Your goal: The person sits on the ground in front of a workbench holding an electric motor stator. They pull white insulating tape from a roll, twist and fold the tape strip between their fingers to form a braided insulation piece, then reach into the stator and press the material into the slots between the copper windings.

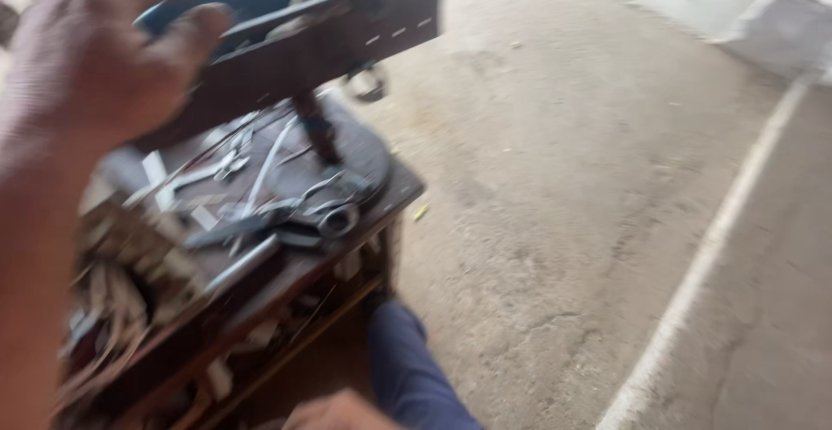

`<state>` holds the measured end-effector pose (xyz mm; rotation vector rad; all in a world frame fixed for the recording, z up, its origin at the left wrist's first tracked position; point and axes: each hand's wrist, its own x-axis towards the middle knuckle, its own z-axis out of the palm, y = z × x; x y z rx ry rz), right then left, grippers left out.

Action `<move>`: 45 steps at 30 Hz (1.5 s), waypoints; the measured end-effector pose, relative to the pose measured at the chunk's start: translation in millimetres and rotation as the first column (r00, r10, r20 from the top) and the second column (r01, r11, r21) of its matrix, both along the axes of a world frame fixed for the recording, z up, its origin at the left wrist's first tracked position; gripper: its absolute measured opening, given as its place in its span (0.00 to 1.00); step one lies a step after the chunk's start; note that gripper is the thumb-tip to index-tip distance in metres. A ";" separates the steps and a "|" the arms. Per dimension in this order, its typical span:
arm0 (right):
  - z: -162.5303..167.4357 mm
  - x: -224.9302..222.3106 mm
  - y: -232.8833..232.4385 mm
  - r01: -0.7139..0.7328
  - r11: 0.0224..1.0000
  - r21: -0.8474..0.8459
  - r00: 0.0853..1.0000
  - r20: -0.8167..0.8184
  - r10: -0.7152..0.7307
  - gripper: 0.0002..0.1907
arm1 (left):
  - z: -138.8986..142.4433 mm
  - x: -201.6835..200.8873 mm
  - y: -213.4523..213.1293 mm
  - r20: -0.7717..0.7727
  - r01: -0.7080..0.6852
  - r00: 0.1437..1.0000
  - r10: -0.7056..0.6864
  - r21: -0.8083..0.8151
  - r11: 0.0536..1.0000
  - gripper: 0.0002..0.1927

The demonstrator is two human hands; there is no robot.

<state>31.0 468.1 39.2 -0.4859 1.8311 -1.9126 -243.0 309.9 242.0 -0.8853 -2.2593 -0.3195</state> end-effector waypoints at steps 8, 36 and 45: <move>-19.6 4.7 -17.5 0.095 0.995 -0.009 0.983 -0.157 -0.095 0.09 | -84.2 247.0 -52.0 0.564 0.044 0.778 -0.277 0.391 0.919 0.09; -22.1 19.5 -94.3 -0.076 0.930 0.358 0.920 -0.335 0.204 0.09 | -220.3 375.5 -118.3 0.791 -0.685 0.386 -0.475 0.591 0.427 0.16; -48.2 23.3 -75.7 -0.099 0.985 -0.138 0.984 0.135 0.118 0.18 | -236.7 387.5 -123.0 0.562 -0.854 0.300 -0.771 0.519 0.046 0.20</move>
